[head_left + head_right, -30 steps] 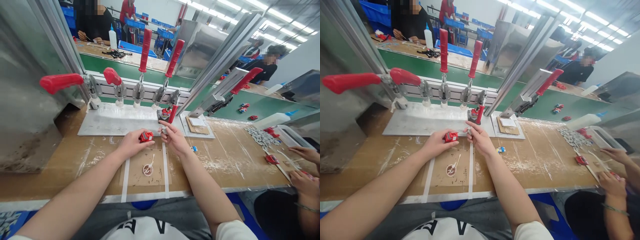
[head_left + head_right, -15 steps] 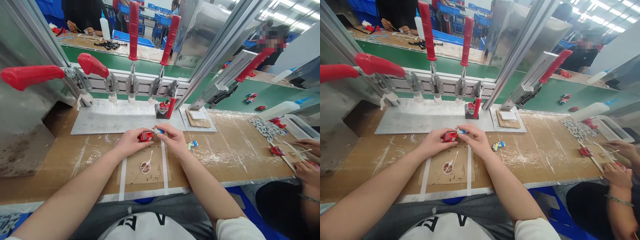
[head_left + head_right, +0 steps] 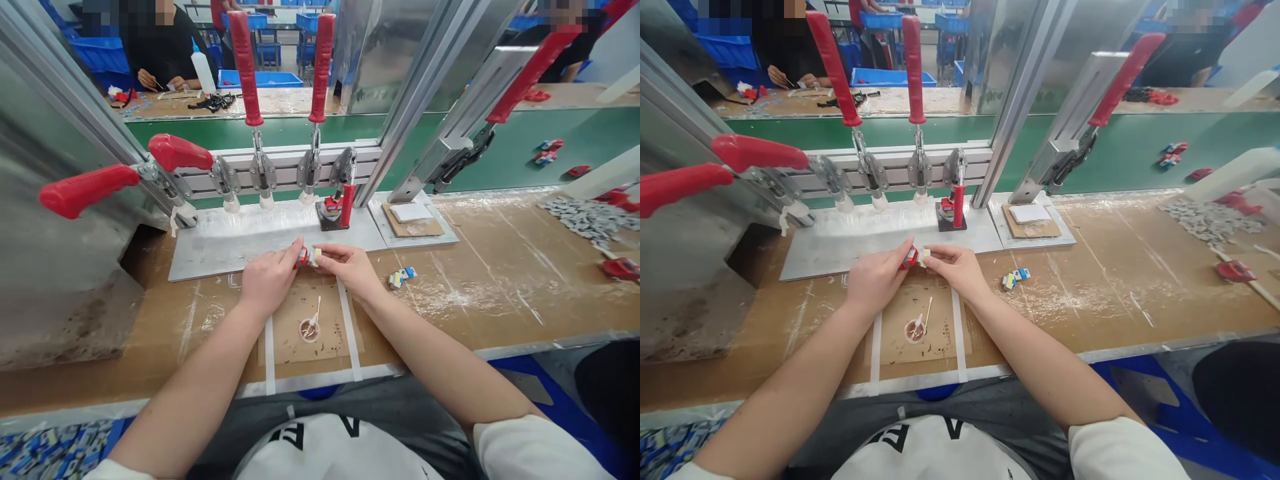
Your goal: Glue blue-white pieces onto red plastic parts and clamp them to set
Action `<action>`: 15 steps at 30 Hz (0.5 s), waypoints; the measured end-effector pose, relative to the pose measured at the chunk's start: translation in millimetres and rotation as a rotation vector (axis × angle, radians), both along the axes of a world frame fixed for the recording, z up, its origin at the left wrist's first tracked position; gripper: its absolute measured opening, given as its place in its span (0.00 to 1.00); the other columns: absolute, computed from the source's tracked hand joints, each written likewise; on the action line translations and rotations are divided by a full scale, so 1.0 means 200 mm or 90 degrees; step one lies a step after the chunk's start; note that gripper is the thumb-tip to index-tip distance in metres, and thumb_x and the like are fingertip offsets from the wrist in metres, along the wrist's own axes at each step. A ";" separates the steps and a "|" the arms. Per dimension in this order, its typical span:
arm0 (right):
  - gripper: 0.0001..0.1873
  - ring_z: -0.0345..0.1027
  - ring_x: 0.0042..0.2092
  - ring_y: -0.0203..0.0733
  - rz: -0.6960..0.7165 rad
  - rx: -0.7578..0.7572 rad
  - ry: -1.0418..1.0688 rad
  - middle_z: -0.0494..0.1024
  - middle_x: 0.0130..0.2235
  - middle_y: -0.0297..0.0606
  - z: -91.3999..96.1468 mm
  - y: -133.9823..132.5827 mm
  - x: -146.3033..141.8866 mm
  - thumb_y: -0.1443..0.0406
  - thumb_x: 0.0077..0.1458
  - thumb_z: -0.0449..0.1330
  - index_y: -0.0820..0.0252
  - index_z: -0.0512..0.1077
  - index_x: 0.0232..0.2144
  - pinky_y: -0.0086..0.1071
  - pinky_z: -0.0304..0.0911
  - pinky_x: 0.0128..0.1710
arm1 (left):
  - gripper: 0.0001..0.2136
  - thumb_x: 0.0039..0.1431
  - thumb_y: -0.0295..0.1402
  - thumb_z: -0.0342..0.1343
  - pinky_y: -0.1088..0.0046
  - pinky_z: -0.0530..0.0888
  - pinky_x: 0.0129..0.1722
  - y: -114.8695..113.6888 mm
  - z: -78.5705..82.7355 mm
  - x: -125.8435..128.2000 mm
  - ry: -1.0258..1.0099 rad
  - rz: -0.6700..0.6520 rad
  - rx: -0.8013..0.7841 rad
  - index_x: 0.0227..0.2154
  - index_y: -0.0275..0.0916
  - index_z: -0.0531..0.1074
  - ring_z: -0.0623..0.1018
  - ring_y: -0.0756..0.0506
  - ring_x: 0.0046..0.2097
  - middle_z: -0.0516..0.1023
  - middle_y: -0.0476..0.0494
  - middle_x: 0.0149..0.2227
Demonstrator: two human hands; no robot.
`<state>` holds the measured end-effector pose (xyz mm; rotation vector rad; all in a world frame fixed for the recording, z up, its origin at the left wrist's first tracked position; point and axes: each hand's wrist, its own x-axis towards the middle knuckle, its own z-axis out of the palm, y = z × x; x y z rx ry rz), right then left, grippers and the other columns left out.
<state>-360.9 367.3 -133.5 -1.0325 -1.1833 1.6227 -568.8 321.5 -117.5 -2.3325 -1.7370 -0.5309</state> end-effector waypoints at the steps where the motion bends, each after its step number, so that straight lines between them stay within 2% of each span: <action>1: 0.32 0.81 0.42 0.48 -0.005 -0.005 0.000 0.87 0.41 0.41 0.00 0.00 -0.01 0.47 0.40 0.82 0.56 0.87 0.45 0.47 0.81 0.49 | 0.24 0.71 0.26 0.55 0.68 0.72 0.36 0.00 0.01 0.01 0.010 -0.005 -0.004 0.68 0.43 0.71 0.84 0.41 0.40 0.87 0.41 0.43; 4: 0.32 0.82 0.40 0.49 -0.025 -0.010 0.006 0.87 0.40 0.42 -0.02 0.00 -0.03 0.47 0.36 0.82 0.58 0.87 0.42 0.48 0.82 0.48 | 0.24 0.72 0.24 0.52 0.67 0.73 0.37 0.00 0.02 0.04 0.037 0.005 -0.009 0.68 0.42 0.72 0.84 0.40 0.41 0.87 0.40 0.42; 9: 0.31 0.82 0.38 0.50 -0.042 -0.010 0.009 0.87 0.39 0.42 -0.02 0.01 -0.03 0.46 0.36 0.82 0.59 0.87 0.39 0.48 0.82 0.47 | 0.24 0.72 0.24 0.51 0.66 0.74 0.37 0.00 0.03 0.08 0.073 0.016 -0.029 0.68 0.38 0.71 0.84 0.39 0.42 0.86 0.37 0.40; 15: 0.31 0.83 0.41 0.53 -0.055 0.087 -0.058 0.88 0.38 0.44 -0.05 0.03 -0.02 0.43 0.42 0.79 0.60 0.87 0.40 0.46 0.81 0.44 | 0.24 0.72 0.24 0.50 0.66 0.73 0.36 0.00 0.05 0.12 0.122 0.012 -0.025 0.68 0.34 0.70 0.84 0.38 0.42 0.86 0.36 0.40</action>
